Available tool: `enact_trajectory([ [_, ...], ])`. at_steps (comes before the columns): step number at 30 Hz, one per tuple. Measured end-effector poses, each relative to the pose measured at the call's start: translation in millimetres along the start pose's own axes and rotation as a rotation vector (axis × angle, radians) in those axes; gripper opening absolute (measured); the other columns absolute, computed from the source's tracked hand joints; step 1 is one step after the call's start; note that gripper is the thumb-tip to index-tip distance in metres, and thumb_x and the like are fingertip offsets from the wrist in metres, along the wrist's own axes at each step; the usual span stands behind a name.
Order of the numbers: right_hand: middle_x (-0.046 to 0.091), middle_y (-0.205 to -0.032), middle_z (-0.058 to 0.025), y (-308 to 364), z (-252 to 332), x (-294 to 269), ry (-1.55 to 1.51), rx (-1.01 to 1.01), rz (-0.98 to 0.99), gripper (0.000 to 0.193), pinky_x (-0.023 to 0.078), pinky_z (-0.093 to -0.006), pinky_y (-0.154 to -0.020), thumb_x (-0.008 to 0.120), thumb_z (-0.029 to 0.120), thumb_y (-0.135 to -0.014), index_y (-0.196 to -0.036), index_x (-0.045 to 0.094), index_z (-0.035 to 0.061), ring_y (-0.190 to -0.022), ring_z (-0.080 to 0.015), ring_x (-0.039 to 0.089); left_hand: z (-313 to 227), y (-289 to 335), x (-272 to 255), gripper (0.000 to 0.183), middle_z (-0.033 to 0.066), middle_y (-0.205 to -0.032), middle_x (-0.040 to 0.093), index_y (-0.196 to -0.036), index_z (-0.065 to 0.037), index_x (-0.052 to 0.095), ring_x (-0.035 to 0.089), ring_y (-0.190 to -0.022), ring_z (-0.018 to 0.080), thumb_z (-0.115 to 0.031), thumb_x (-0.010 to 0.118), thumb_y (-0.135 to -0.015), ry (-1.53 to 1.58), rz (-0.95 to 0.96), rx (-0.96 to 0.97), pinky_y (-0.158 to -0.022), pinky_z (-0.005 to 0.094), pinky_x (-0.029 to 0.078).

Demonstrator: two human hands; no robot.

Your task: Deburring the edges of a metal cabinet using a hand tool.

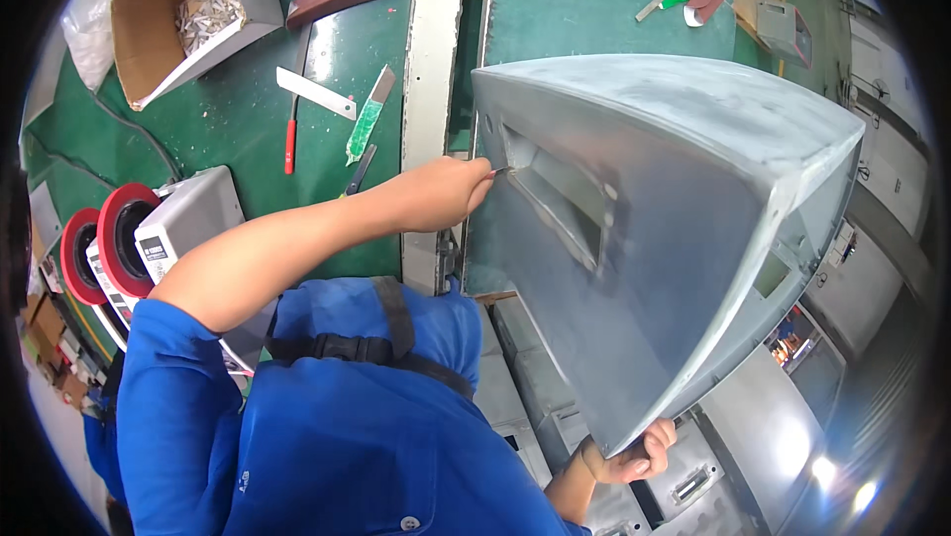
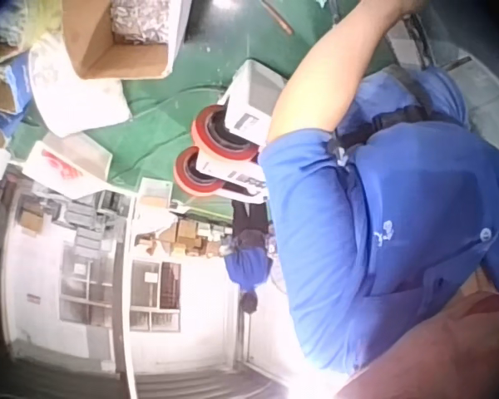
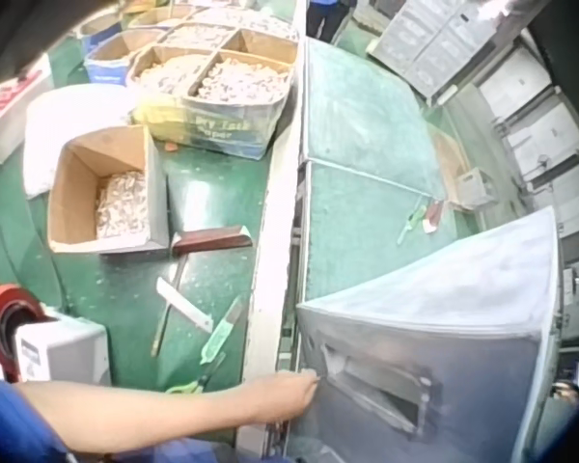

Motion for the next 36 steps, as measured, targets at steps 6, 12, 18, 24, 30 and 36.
enact_trajectory([
  [6,0.042,-0.077,-0.0104,-3.2,5.3,7.5,0.033,0.025,-0.024,0.024,0.036,-0.0347,-0.071,0.03,0.026,-0.082,-0.088,0.041,0.0054,-0.079,-0.0214,0.04,-2.6,-8.3,-3.3,0.023,0.0241,-0.069,0.054,-0.08,0.002,0.047,0.053,-0.07,0.04,-0.019,0.038,-0.085,-0.072,-0.005,0.0,-0.063,0.0474,0.04],
  [12,0.042,-0.079,-0.0114,-4.6,3.1,5.5,0.007,0.015,-0.007,0.024,0.036,-0.0347,-0.071,0.031,0.025,-0.082,-0.087,0.042,0.0045,-0.079,-0.0218,0.041,-4.0,-2.5,-7.7,0.022,0.0229,-0.067,0.054,-0.08,0.002,0.046,0.053,-0.068,0.0395,-0.019,0.039,-0.085,-0.121,-0.016,0.034,-0.062,0.0468,0.041],
  [18,0.042,-0.078,-0.011,-3.5,4.7,5.7,-0.028,0.012,-0.023,0.024,0.036,-0.0352,-0.071,0.032,0.025,-0.083,-0.087,0.042,0.0035,-0.079,-0.0217,0.04,-3.4,3.7,-4.0,0.023,0.0223,-0.063,0.053,-0.079,0.001,0.045,0.053,-0.064,0.0397,-0.019,0.039,-0.085,-0.092,-0.053,0.078,-0.059,0.0467,0.041],
  [24,0.041,-0.075,-0.0106,-4.7,5.6,7.9,-0.037,0.014,-0.018,0.025,0.036,-0.0344,-0.072,0.032,0.026,-0.084,-0.087,0.042,0.0036,-0.079,-0.0212,0.04,-9.4,-2.5,-4.4,0.021,0.0219,-0.065,0.055,-0.08,0.001,0.045,0.054,-0.064,0.0386,-0.019,0.039,-0.085,-0.159,0.005,0.035,-0.059,0.0458,0.043],
  [30,0.042,-0.078,-0.0116,-3.8,5.6,3.8,-0.031,0.034,0.001,0.025,0.036,-0.0346,-0.072,0.031,0.025,-0.083,-0.087,0.042,0.0031,-0.08,-0.0214,0.04,-9.9,-4.9,-9.1,0.022,0.0228,-0.065,0.055,-0.082,0.002,0.044,0.055,-0.064,0.039,-0.018,0.037,-0.086,-0.265,0.028,0.037,-0.058,0.0473,0.043],
  [36,0.044,-0.08,-0.0127,-2.4,0.1,0.9,-0.025,0.001,-0.002,0.026,0.036,-0.035,-0.072,0.03,0.025,-0.083,-0.088,0.043,0.0028,-0.081,-0.0222,0.041,-16.6,5.0,-2.0,0.022,0.0224,-0.063,0.054,-0.082,0.003,0.043,0.055,-0.062,0.0386,-0.017,0.036,-0.086,-0.126,-0.035,0.055,-0.056,0.0467,0.043],
])
Point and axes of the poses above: each hand's wrist, its own y-axis away from the middle knuckle, its own x-axis out of the palm, z = x × y, the point moved 2 cm from there along -y, towards the middle knuckle
